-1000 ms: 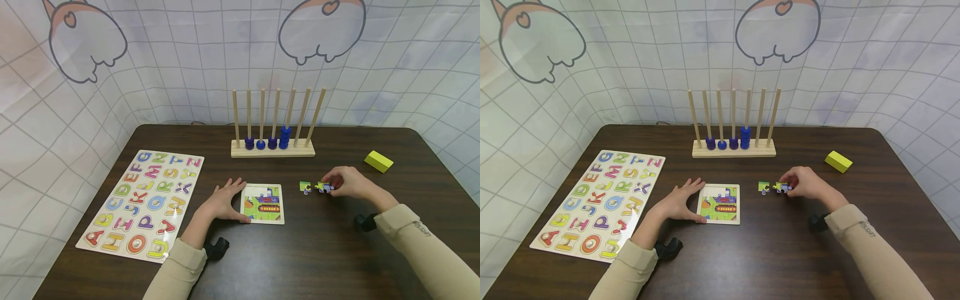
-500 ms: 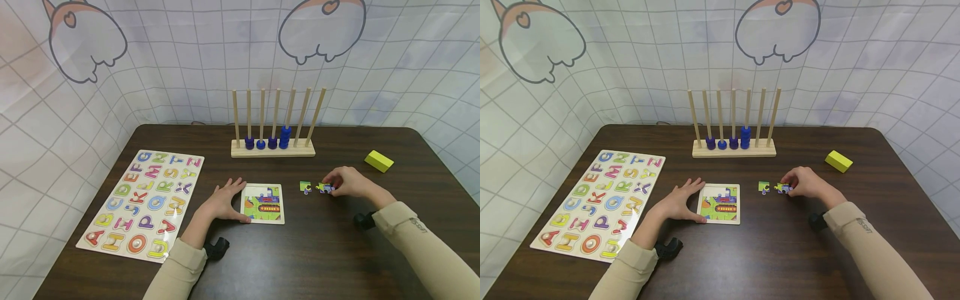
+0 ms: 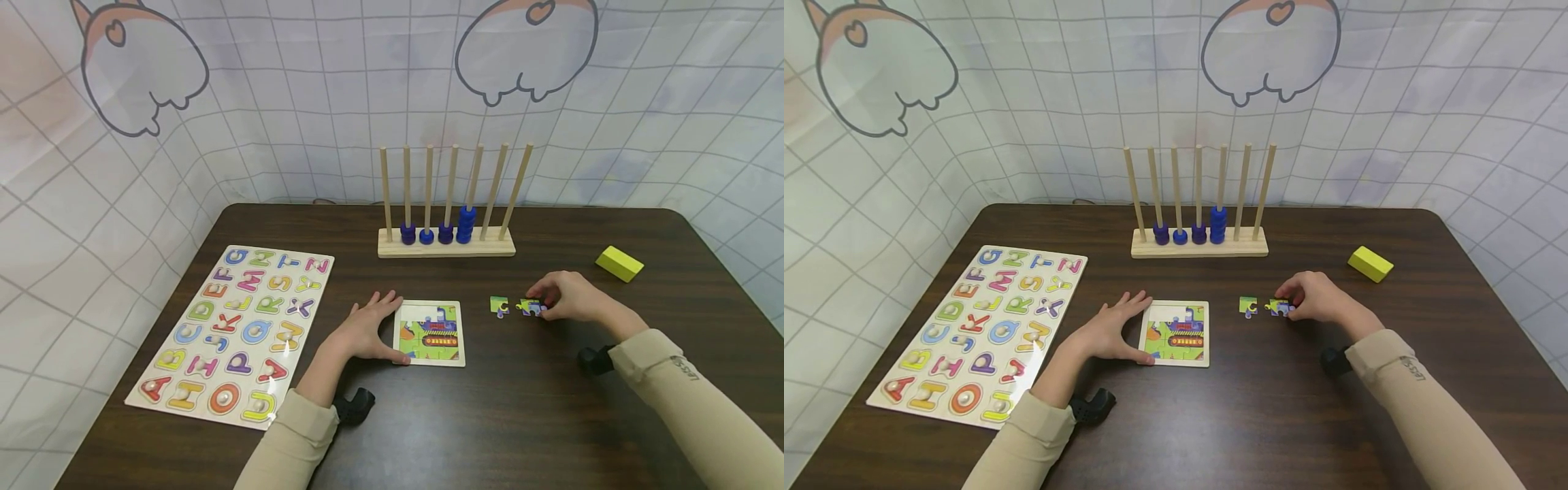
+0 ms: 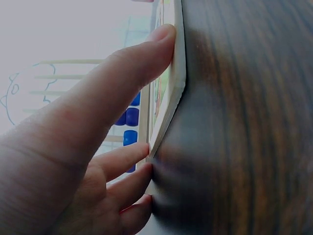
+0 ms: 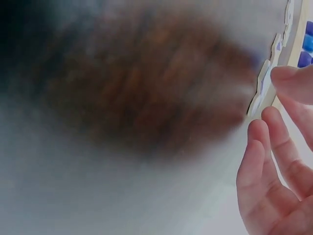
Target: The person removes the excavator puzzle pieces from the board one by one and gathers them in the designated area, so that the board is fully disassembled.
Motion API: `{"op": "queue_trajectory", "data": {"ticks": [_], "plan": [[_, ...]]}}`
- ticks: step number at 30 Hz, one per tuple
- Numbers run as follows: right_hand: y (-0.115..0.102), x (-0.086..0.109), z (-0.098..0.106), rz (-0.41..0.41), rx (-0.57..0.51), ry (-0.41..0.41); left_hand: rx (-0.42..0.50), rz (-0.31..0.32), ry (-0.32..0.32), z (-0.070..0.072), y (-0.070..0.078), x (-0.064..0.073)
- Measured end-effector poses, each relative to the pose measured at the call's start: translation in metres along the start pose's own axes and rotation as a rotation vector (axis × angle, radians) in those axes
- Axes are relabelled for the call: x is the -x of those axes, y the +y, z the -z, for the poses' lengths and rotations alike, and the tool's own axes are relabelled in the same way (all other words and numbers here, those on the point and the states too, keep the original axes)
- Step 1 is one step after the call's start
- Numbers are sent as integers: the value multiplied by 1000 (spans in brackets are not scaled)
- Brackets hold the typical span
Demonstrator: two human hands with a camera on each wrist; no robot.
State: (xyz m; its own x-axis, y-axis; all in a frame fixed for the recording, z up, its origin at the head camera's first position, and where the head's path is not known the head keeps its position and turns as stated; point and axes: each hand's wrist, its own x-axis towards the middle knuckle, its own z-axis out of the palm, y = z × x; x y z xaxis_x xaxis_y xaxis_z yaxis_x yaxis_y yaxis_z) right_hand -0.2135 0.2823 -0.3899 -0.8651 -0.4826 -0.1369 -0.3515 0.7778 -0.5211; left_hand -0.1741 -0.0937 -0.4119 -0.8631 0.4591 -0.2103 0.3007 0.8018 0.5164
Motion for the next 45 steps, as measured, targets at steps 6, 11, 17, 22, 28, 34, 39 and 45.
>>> {"op": "queue_trajectory", "data": {"ticks": [6,11,17,22,28,34,39,45], "plan": [[-4,0,-3,38,-13,40,4,-4,0,0,0,0],[-11,-1,-7,65,-19,62,4,-8,0,0,-1,0],[-22,-6,-11,102,-22,90,5,-6,-2,0,-1,0],[-34,-11,-16,136,-21,98,3,-25,8,1,0,1],[-49,-21,-23,193,-28,78,1,-35,13,1,0,2],[-65,-30,-28,230,-31,62,-3,-26,10,1,1,1],[-76,-37,-32,261,-26,50,-3,-21,11,1,1,1],[-83,-44,-36,281,-22,41,-5,-19,10,1,0,1]]}}
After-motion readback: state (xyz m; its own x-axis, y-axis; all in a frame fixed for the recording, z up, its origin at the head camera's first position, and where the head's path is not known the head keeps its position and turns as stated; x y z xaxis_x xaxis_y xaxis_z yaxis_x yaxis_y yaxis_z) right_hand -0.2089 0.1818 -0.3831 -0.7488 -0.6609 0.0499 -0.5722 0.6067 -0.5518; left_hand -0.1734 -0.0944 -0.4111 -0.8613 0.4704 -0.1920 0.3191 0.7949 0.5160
